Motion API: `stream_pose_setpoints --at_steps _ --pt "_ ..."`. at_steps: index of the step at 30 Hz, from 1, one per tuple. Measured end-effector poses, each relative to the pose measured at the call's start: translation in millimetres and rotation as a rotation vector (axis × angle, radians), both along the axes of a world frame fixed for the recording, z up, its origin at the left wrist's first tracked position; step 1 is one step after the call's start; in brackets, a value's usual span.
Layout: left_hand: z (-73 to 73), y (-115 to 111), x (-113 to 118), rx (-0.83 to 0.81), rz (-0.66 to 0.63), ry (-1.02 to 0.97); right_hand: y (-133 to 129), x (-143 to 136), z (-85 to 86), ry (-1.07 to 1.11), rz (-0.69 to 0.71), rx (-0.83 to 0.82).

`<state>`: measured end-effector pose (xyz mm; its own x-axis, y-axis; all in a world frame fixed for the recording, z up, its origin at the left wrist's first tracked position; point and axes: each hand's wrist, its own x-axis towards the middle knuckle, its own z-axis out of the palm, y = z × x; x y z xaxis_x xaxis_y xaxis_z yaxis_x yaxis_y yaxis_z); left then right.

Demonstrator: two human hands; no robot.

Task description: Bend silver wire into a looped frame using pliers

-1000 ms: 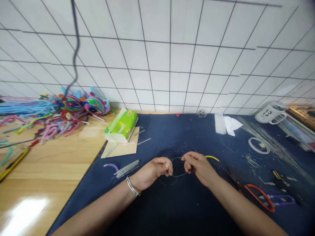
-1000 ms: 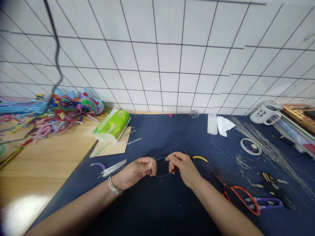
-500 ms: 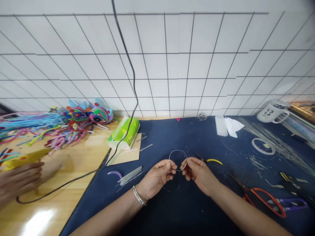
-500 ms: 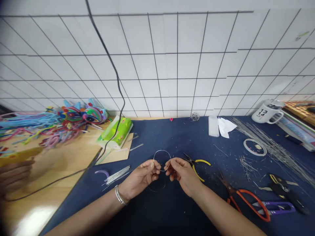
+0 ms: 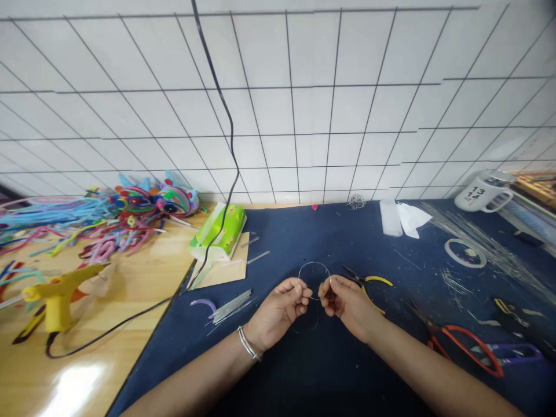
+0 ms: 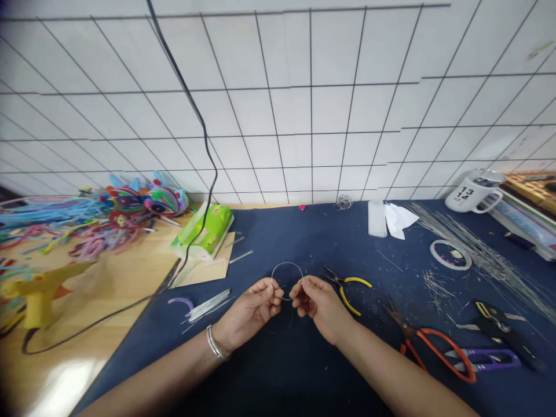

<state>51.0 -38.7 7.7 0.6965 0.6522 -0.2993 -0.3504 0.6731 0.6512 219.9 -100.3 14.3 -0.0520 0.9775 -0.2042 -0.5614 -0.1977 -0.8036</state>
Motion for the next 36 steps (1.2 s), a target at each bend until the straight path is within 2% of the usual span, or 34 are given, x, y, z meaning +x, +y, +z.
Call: stream_pose_setpoints --at_steps 9,15,19,24,29,36 --pt "7.1 5 4 0.079 0.027 -0.002 4 0 1.4 0.020 -0.003 -0.033" --pt "14.6 20 22 0.105 0.048 0.038 26 15 17.9 -0.025 -0.056 0.003" --pt "12.0 33 37 0.142 0.100 0.080 44 26 22.3 -0.120 -0.070 0.013" --pt "4.2 45 41 0.111 0.105 0.094 58 34 8.8 -0.239 -0.106 -0.011" --pt "2.3 50 36 0.046 0.003 0.011 60 35 -6.9 -0.209 -0.063 -0.044" --pt "5.7 51 35 0.064 -0.100 -0.047 56 38 -6.2 -0.232 -0.093 -0.043"
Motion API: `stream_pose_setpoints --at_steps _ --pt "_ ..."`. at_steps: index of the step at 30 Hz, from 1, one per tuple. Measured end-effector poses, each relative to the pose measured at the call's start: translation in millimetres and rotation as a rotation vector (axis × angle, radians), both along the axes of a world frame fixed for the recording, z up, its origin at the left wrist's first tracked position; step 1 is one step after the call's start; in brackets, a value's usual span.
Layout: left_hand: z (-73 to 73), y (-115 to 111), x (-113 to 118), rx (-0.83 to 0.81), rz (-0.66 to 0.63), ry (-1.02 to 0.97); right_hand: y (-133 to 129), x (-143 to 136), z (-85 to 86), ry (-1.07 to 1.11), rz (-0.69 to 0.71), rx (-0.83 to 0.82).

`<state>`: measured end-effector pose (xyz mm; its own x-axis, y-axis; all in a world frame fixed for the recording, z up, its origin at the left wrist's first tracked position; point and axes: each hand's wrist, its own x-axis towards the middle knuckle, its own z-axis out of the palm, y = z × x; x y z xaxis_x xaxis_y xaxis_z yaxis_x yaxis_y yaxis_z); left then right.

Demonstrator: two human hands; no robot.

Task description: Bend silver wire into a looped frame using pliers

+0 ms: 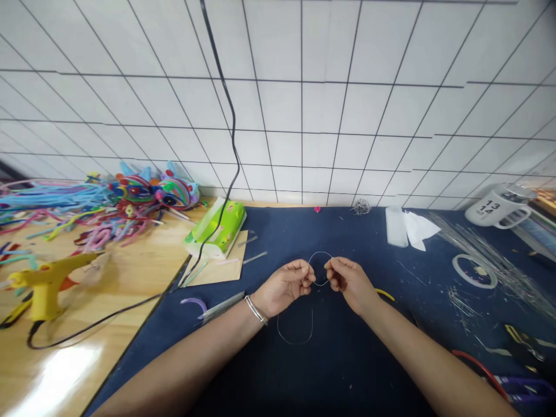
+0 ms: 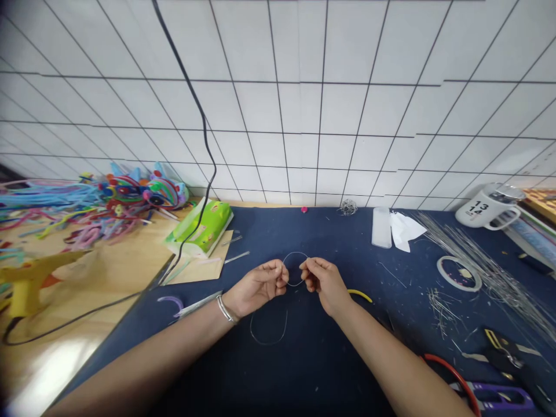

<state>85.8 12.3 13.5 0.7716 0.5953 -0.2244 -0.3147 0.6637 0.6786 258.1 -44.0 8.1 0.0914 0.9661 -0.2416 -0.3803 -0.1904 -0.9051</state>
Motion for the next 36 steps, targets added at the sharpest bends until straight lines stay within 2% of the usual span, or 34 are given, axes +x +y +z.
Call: stream_pose_setpoints --at_steps 3,11,17,36 --pt "3.9 -1 -1 0.025 -0.014 -0.008 -1 1 1.8 -0.086 0.012 0.017" --pt "9.4 -3 -2 0.078 -0.056 0.052 -2 3 6.4 -0.583 0.086 0.162" --pt "4.2 -3 -2 0.128 -0.079 0.111 -7 -2 14.8 -0.937 0.080 0.401" --pt "5.8 -6 -1 0.133 -0.008 0.119 -11 -9 13.1 -1.001 -0.124 0.343"
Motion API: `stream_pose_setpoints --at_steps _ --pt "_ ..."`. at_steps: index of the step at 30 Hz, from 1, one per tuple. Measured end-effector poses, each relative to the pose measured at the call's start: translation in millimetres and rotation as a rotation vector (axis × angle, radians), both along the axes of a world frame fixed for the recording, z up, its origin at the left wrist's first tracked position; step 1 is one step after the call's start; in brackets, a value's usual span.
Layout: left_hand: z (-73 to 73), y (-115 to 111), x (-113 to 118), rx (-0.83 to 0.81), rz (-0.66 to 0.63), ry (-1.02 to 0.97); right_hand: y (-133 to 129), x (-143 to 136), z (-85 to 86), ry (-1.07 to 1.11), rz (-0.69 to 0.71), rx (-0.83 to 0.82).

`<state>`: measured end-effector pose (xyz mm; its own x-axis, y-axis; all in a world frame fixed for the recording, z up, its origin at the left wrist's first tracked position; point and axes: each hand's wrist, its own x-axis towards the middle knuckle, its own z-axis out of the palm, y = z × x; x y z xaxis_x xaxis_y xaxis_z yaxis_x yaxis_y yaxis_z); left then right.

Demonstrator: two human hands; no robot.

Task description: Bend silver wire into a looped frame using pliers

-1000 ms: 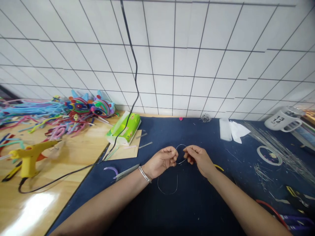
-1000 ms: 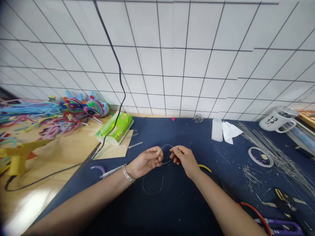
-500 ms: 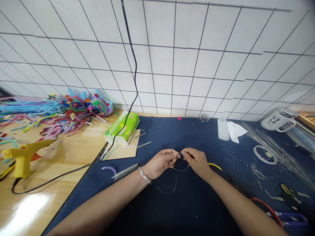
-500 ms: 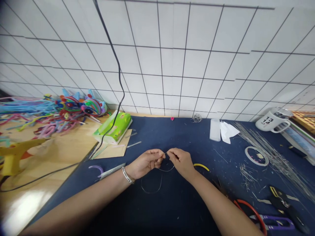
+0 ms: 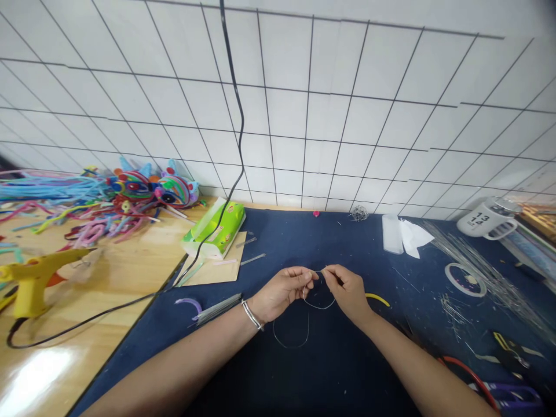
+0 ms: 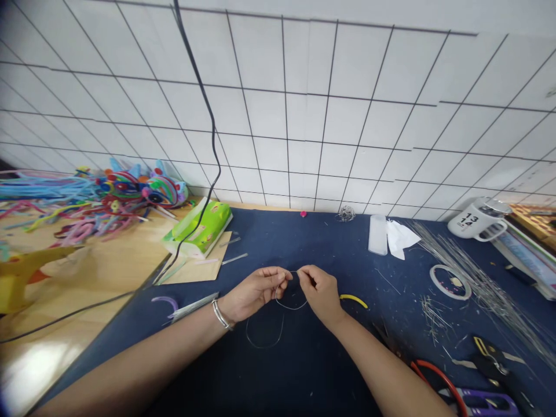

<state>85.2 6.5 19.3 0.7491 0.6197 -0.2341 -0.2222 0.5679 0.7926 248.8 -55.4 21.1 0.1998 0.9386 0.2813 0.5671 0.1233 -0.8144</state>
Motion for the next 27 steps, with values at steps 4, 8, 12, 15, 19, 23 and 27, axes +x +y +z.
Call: stream_pose_setpoints --at_steps 4,8,12,15,19,23,27 --pt "-1.6 -1 0 -0.009 0.006 0.007 0 0 0.2 0.017 -0.031 0.012" --pt "-0.2 -4 0 -0.001 0.006 0.009 0 2 0.3 0.007 -0.070 0.007" --pt "3.0 -8 0 0.005 0.061 -0.022 1 3 -3.0 -0.016 -0.069 -0.007" --pt "4.4 -8 0 -0.006 0.087 -0.052 3 3 -5.8 -0.021 -0.023 -0.062" --pt "2.5 -4 -1 -0.011 0.125 -0.075 6 11 2.3 -0.038 0.073 -0.212" --pt "-2.5 0 -1 -0.007 0.182 -0.057 10 36 29.3 -0.322 0.136 -0.274" --pt "-5.3 0 -1 0.007 0.200 -0.055 7 64 52.8 -0.750 0.123 -0.354"
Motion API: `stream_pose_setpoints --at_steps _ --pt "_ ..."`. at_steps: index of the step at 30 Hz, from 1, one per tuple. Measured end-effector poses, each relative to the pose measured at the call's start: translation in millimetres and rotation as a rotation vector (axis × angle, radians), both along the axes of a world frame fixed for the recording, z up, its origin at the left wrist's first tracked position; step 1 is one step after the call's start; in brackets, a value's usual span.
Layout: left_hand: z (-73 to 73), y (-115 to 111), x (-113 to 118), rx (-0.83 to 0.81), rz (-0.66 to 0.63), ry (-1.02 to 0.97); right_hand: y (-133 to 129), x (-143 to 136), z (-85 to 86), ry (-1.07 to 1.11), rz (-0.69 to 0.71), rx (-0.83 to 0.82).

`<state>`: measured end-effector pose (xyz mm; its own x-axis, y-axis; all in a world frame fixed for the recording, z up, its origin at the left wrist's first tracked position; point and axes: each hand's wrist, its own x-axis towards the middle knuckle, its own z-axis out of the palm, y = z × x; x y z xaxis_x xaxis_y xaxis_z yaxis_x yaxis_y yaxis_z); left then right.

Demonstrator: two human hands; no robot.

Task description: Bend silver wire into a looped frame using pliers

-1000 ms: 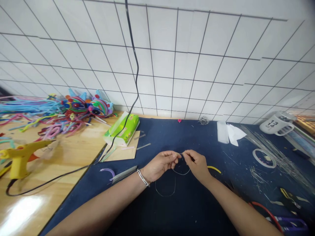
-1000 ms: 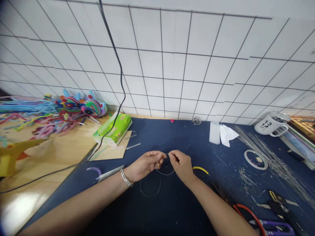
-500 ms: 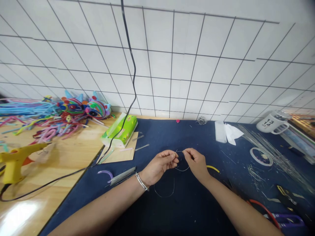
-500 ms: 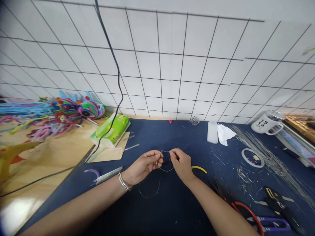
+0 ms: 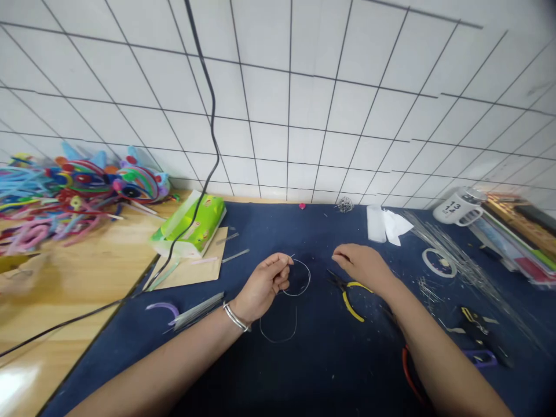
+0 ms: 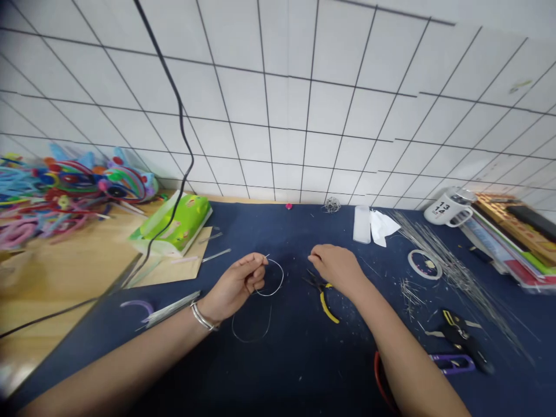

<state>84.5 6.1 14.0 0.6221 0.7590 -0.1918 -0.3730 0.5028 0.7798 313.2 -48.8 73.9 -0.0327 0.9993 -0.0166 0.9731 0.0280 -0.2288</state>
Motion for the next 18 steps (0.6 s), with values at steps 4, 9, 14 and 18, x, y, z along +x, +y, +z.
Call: stream_pose_setpoints --at_steps 4,9,14,18 --pt "0.1 -1 0 0.018 0.038 0.000 -18 11 -1.4 -0.247 -0.003 -0.144" --pt "-0.2 2 -1 0.038 0.169 -0.008 -66 9 -20.6 -0.281 0.075 -0.089" --pt "-2.7 5 -2 0.030 0.209 -0.007 -132 30 -37.6 -0.292 -0.023 0.017" --pt "-6.6 3 0 0.008 0.182 0.022 -180 40 -60.9 -0.308 -0.184 0.067"
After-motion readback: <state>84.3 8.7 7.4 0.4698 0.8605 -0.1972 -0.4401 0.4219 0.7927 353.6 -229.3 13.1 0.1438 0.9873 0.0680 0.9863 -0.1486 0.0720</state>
